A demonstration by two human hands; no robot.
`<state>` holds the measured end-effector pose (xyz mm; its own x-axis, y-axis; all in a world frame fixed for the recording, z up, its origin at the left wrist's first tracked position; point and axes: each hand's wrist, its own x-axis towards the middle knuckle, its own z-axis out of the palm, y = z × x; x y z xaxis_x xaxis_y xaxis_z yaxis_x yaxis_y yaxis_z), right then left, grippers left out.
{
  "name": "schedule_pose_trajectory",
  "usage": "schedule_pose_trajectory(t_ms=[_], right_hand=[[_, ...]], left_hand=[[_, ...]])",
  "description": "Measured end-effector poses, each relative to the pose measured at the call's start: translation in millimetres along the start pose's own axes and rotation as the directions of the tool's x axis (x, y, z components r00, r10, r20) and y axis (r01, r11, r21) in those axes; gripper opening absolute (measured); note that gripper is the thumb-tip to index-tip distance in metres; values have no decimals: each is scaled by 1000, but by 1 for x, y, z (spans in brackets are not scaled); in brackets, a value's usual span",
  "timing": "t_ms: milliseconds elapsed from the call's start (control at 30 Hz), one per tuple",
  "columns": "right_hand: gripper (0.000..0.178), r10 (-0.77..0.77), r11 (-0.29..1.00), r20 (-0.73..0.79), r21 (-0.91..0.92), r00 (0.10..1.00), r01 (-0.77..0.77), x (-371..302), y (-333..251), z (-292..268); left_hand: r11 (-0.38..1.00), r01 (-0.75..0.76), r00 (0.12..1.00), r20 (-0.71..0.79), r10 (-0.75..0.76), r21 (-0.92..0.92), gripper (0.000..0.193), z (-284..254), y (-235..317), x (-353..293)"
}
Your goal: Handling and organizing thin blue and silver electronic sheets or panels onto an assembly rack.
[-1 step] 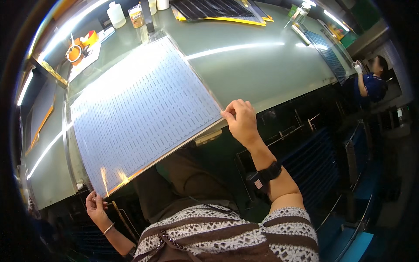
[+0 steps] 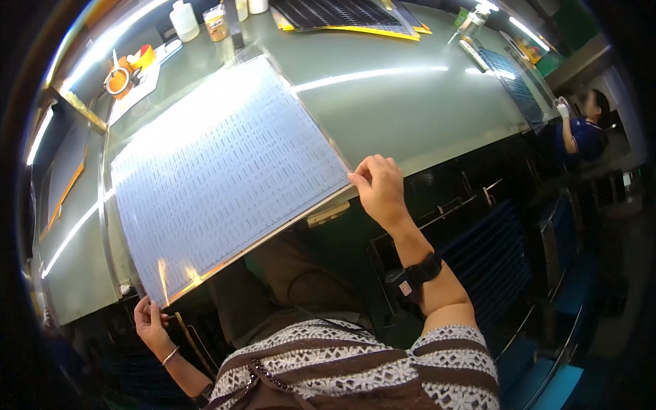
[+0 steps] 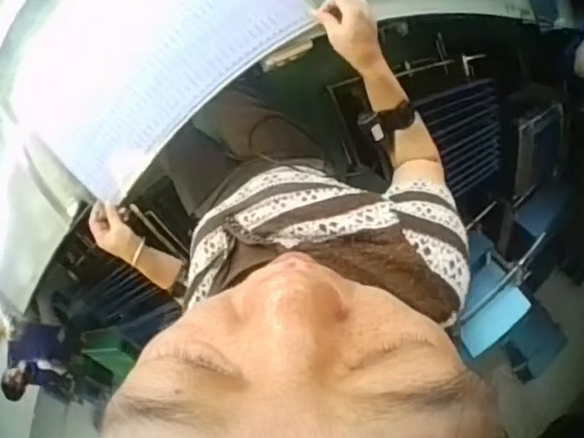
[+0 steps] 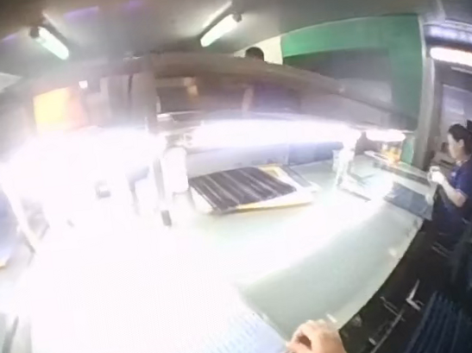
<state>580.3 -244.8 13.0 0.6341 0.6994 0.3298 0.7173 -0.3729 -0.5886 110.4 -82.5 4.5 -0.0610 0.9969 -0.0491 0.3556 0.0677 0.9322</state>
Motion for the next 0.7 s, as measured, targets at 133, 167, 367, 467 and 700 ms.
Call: schedule_pose_trajectory(t_ms=[133,167,367,467,700], right_hand=[[17,-99,995,-20,-19,995,99,-1,-1,13],[16,-98,994,-10,-46,995,97,-2,3,7],[15,-2,1000,46,-7,999,3,-10,9,0],[16,-10,1000,72,12,997,9,-9,7,2],[17,-2,1000,69,4,998,2,-6,4,2]], left_hand=[[941,-285,925,-205,320,184,12,17,0,-7],[852,-370,871,-183,457,369,10,23,5,-5],[914,-327,899,-220,379,239,18,23,-2,-9],[914,-308,905,-213,367,265,18,18,-6,-14],[899,-331,895,-205,395,287,18,23,-4,-12]])
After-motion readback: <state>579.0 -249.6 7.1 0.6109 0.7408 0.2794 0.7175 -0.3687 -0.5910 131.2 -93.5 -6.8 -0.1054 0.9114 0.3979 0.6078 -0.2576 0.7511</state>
